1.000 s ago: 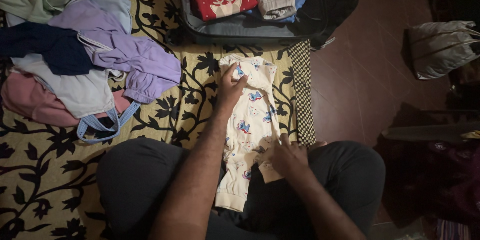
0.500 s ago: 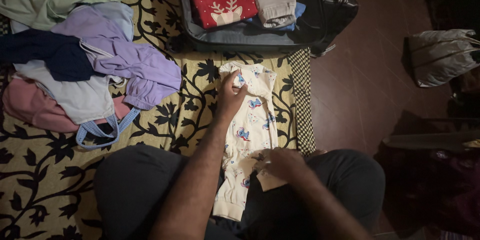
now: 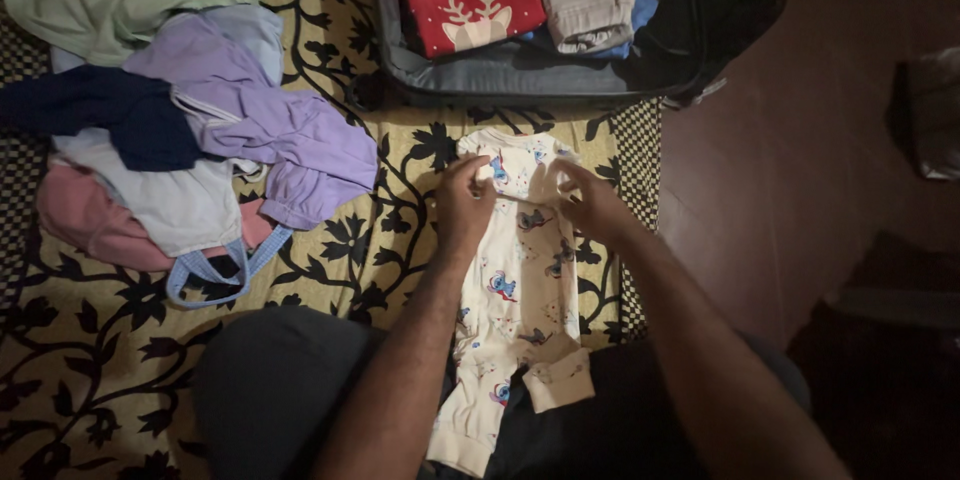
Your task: The person folds an infant bodysuit by hand on a patterned mat. They spread the garment flat, fold the sleeves and sides inward, and then fold the legs upward to create a small rectangular bundle before setting it aside.
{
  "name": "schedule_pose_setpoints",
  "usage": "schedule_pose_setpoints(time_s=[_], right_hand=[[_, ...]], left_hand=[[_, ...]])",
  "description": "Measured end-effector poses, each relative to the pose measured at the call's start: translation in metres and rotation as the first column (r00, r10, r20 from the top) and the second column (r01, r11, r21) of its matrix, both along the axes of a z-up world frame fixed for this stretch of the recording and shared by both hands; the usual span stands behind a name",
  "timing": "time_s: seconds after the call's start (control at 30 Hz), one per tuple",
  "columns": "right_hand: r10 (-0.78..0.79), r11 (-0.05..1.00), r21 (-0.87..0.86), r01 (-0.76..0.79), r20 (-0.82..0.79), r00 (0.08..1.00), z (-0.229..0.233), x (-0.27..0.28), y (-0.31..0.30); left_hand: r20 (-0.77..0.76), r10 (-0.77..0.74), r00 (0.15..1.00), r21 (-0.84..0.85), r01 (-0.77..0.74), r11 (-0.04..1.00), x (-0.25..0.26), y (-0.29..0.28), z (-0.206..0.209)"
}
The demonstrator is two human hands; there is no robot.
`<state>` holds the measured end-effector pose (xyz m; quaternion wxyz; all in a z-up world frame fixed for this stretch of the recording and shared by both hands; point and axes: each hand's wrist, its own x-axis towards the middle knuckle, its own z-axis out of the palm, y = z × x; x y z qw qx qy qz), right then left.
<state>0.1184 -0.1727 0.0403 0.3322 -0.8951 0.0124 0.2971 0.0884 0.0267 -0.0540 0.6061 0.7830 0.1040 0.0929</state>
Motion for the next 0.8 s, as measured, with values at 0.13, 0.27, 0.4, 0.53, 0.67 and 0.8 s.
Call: schedule_pose_setpoints(time_s=[0.13, 0.27, 0.4, 0.53, 0.67, 0.8], right_hand=[[0.087, 0.995, 0.045, -0.09, 0.066, 0.994, -0.018, 0.009, 0.005], [0.272, 0.959, -0.009, -0.282, 0.295, 0.916, -0.036, 0.01, 0.001], [0.376, 0.925, -0.116, -0.361, 0.397, 0.837, -0.04, 0.011, 0.0], [0.139, 0.986, 0.059, -0.156, 0.227, 0.964, -0.035, 0.012, 0.002], [-0.053, 0.981, 0.191, 0.025, 0.142, 0.988, -0.028, 0.023, 0.002], [-0.299, 0.879, 0.339, 0.337, -0.16, 0.941, -0.015, 0.022, 0.012]], left_hand=[[-0.038, 0.045, 0.998, 0.044, -0.044, 0.998, -0.002, 0.004, 0.008], [-0.187, 0.108, 0.976, 0.14, -0.082, 0.987, -0.006, 0.003, 0.02], [0.011, 0.151, 0.988, 0.253, -0.149, 0.956, -0.006, -0.001, 0.017], [-0.023, 0.064, 0.998, 0.249, -0.056, 0.967, -0.009, -0.003, 0.021], [0.044, -0.064, 0.997, 0.183, 0.055, 0.982, -0.01, -0.017, 0.024], [0.17, -0.322, 0.931, -0.084, 0.339, 0.937, -0.006, -0.028, 0.02]])
